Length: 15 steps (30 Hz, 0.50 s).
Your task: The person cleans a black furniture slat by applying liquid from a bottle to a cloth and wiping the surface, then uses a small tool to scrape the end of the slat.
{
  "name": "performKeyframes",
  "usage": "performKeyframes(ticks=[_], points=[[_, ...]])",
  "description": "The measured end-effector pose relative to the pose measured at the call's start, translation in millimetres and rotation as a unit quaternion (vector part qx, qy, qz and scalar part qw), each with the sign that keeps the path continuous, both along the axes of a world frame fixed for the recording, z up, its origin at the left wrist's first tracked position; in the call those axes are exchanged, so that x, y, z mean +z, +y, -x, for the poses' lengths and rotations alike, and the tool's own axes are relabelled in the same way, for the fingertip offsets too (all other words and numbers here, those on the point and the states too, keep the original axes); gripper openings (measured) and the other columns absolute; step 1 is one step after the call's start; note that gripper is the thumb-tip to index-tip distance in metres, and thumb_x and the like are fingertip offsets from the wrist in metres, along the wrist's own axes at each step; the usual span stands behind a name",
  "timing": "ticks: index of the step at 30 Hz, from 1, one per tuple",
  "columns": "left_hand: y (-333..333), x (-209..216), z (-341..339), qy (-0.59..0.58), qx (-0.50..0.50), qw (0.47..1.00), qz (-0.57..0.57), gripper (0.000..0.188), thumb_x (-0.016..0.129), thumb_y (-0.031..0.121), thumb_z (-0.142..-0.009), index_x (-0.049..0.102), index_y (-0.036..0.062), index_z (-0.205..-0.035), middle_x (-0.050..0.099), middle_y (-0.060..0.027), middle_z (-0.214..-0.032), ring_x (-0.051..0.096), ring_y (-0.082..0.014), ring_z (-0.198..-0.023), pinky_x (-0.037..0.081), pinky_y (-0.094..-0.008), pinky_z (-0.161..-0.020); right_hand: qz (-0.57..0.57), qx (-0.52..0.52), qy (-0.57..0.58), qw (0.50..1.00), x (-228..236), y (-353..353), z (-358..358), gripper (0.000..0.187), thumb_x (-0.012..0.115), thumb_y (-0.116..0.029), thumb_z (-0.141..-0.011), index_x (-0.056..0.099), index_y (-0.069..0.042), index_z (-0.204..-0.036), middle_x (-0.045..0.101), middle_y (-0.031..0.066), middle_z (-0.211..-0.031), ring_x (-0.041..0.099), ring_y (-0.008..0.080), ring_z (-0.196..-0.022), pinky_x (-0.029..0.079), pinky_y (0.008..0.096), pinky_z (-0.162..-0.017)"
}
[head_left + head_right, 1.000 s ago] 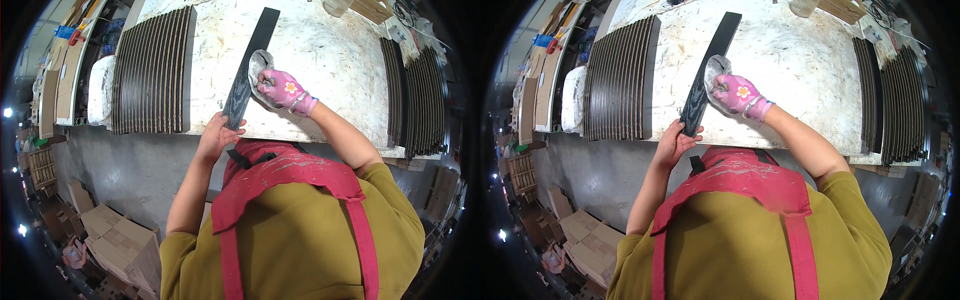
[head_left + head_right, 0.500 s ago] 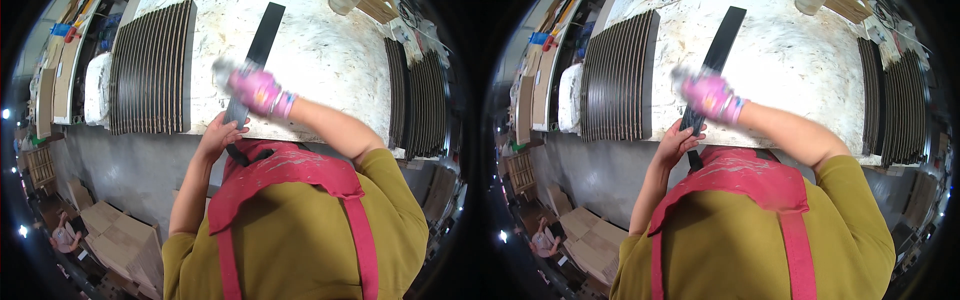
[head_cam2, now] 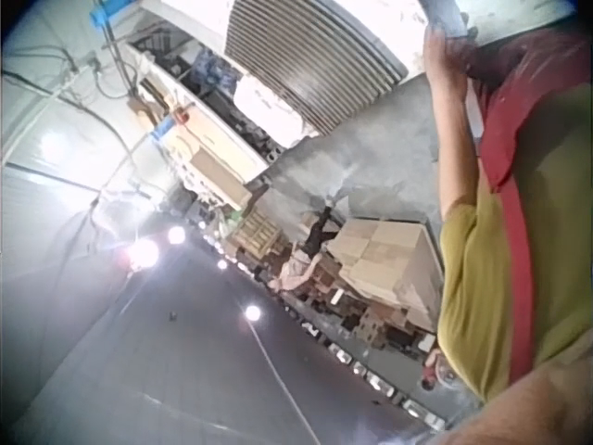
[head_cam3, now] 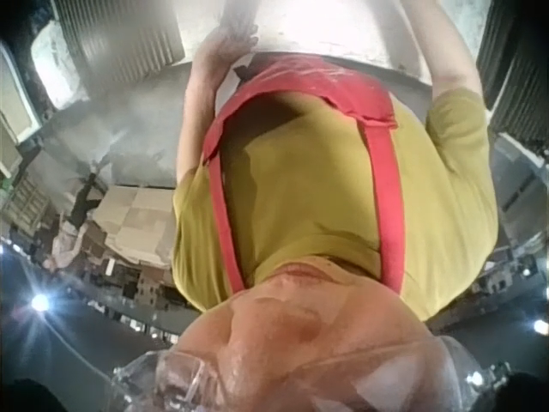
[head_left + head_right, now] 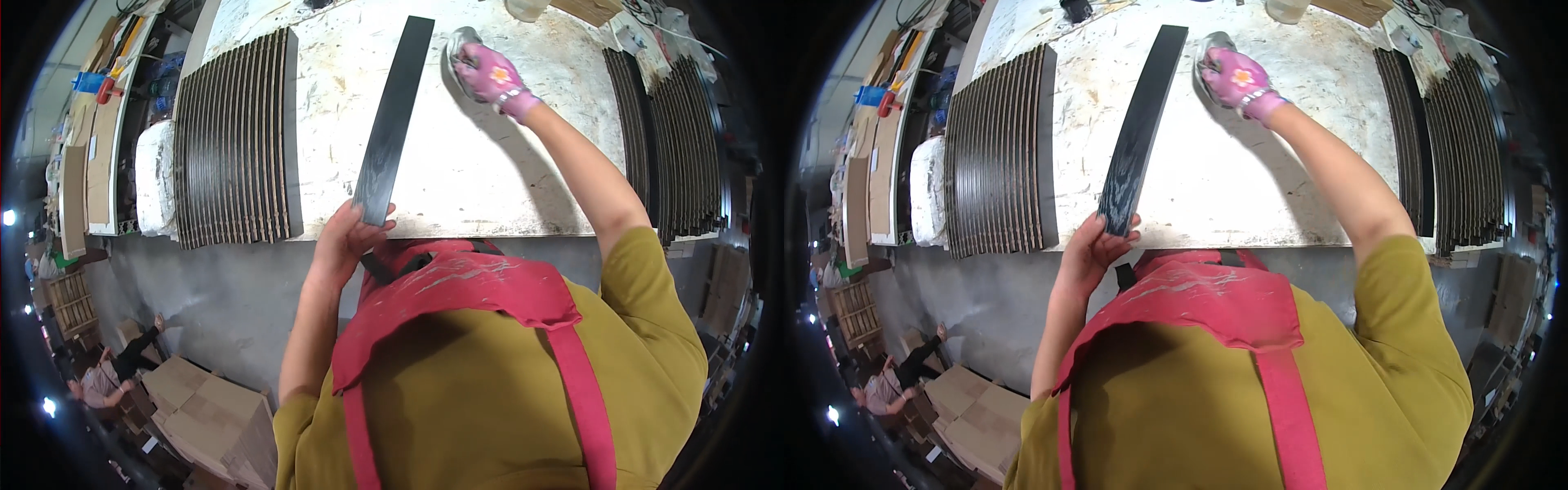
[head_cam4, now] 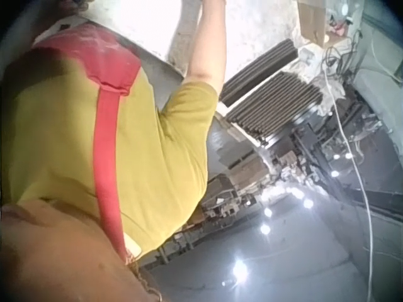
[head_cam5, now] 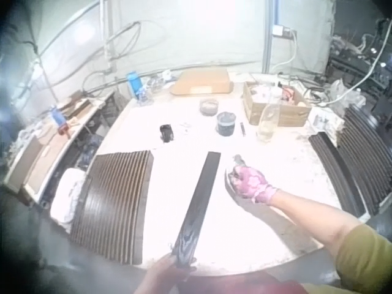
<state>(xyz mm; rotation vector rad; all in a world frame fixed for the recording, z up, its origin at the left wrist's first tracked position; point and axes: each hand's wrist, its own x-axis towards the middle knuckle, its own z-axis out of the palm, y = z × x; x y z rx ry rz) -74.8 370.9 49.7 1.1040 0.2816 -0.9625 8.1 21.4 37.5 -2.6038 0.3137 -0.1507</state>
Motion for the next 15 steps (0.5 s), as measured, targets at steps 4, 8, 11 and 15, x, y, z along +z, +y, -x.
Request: performKeyframes(ticks=[4, 8, 11, 15], points=[[-24, 25, -11, 0.038, -0.045, 0.996, 0.068, 0.046, 0.050, 0.028, -0.092, 0.043, 0.0012, -0.129, 0.062, -0.0157, -0.114, 0.064, -0.0230, -0.094, 0.052, -0.0274, -0.077, -0.185, 0.087, -0.042, 0.978, 41, 35, 58, 0.024, 0.058, -0.029, -0.085, 0.060, -0.006, -0.090, 0.062, 0.0135, -0.081, 0.061, 0.0257, -0.075, 0.049, 0.0367, -0.069], [-63, 45, -20, 0.012, -0.113, 0.990, 0.087, 0.040, 0.046, 0.020, -0.094, 0.044, -0.0003, -0.128, 0.059, -0.0183, -0.116, 0.063, -0.0258, -0.097, 0.055, -0.0343, -0.081, 0.026, 0.222, -0.211, 0.952, 96, 79, 112, 0.021, 0.060, -0.016, -0.074, 0.057, -0.006, -0.092, 0.056, 0.0119, -0.091, 0.060, 0.0269, -0.079, 0.051, 0.0366, -0.063], [-93, 52, -17, 0.020, -0.014, 0.997, 0.078, 0.032, 0.045, 0.015, -0.096, 0.046, -0.0017, -0.124, 0.056, -0.0141, -0.119, 0.061, -0.0267, -0.102, 0.054, -0.0370, -0.086, 0.082, 0.307, -0.210, 0.924, 105, 87, 148, 0.017, 0.059, -0.015, -0.071, 0.057, -0.010, -0.087, 0.056, 0.0066, -0.085, 0.060, 0.0233, -0.077, 0.050, 0.0362, -0.059], [-111, 54, -12, 0.048, -0.066, 0.994, 0.072, 0.030, 0.041, 0.012, -0.098, 0.045, -0.0005, -0.124, 0.057, -0.0165, -0.120, 0.060, -0.0275, -0.106, 0.053, -0.0396, -0.088, 0.099, 0.237, -0.070, 0.964, 71, 37, 174, 0.014, 0.060, -0.017, -0.075, 0.058, -0.010, -0.088, 0.058, 0.0088, -0.080, 0.061, 0.0289, -0.077, 0.050, 0.0426, -0.064]])
